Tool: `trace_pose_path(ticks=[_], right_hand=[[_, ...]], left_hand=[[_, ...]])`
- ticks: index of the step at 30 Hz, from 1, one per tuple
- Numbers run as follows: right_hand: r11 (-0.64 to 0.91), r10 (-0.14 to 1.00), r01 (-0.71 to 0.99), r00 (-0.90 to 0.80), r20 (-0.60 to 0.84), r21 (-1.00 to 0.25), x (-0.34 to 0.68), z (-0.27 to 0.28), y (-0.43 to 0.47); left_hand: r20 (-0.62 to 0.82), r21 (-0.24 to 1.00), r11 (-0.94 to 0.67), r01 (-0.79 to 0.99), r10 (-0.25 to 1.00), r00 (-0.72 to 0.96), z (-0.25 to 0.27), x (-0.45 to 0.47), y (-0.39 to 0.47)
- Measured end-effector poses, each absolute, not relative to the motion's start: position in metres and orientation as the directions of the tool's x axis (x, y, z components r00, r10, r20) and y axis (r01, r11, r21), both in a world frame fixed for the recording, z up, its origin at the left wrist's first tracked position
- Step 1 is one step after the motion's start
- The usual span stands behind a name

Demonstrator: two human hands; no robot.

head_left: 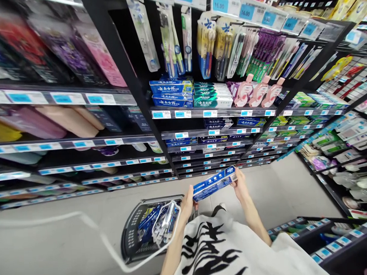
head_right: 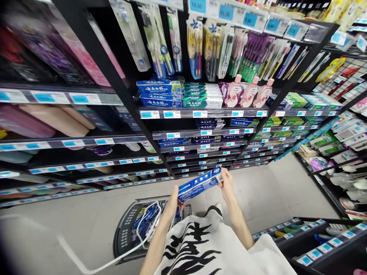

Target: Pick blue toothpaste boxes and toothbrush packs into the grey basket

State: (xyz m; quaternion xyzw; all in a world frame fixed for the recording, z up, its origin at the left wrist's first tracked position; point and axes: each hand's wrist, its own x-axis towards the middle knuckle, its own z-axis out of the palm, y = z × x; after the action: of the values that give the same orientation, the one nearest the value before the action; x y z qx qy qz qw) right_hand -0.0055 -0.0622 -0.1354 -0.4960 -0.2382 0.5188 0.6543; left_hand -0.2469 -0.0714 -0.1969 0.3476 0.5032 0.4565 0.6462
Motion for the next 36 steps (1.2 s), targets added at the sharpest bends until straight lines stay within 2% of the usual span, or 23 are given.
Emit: trace_pose_path(ticks=[3, 8, 13, 17, 24, 36], right_hand=[[-0.016, 0.891, -0.416, 0.407, -0.202, -0.909, -0.005, -0.134, -0.059], [-0.041, 0.820, -0.363, 0.520, -0.238, -0.931, -0.003, -0.135, -0.058], [-0.044, 0.825, -0.344, 0.517, -0.228, -0.938, -0.004, -0.139, -0.062], [0.078, 0.833, -0.334, 0.539, -0.122, -0.940, -0.007, -0.140, -0.064], [0.198, 0.860, -0.280, 0.509, 0.029, -0.939, -0.002, -0.144, -0.066], [0.236, 0.875, -0.273, 0.477, 0.082, -0.933, 0.008, -0.152, -0.071]], left_hand=[[-0.443, 0.866, 0.475, -0.157, 0.873, 0.202, -0.200, -0.245, -0.073], [-0.257, 0.935, 0.281, -0.216, 0.957, 0.133, -0.185, -0.241, -0.069], [-0.194, 0.969, 0.200, -0.144, 0.980, 0.049, -0.178, -0.239, -0.065], [-0.148, 0.959, 0.143, -0.246, 0.989, -0.004, -0.184, -0.236, -0.065], [-0.104, 0.870, 0.118, -0.479, 0.993, 0.056, -0.187, -0.229, -0.066], [-0.070, 0.849, 0.098, -0.519, 0.995, 0.073, -0.184, -0.224, -0.071]])
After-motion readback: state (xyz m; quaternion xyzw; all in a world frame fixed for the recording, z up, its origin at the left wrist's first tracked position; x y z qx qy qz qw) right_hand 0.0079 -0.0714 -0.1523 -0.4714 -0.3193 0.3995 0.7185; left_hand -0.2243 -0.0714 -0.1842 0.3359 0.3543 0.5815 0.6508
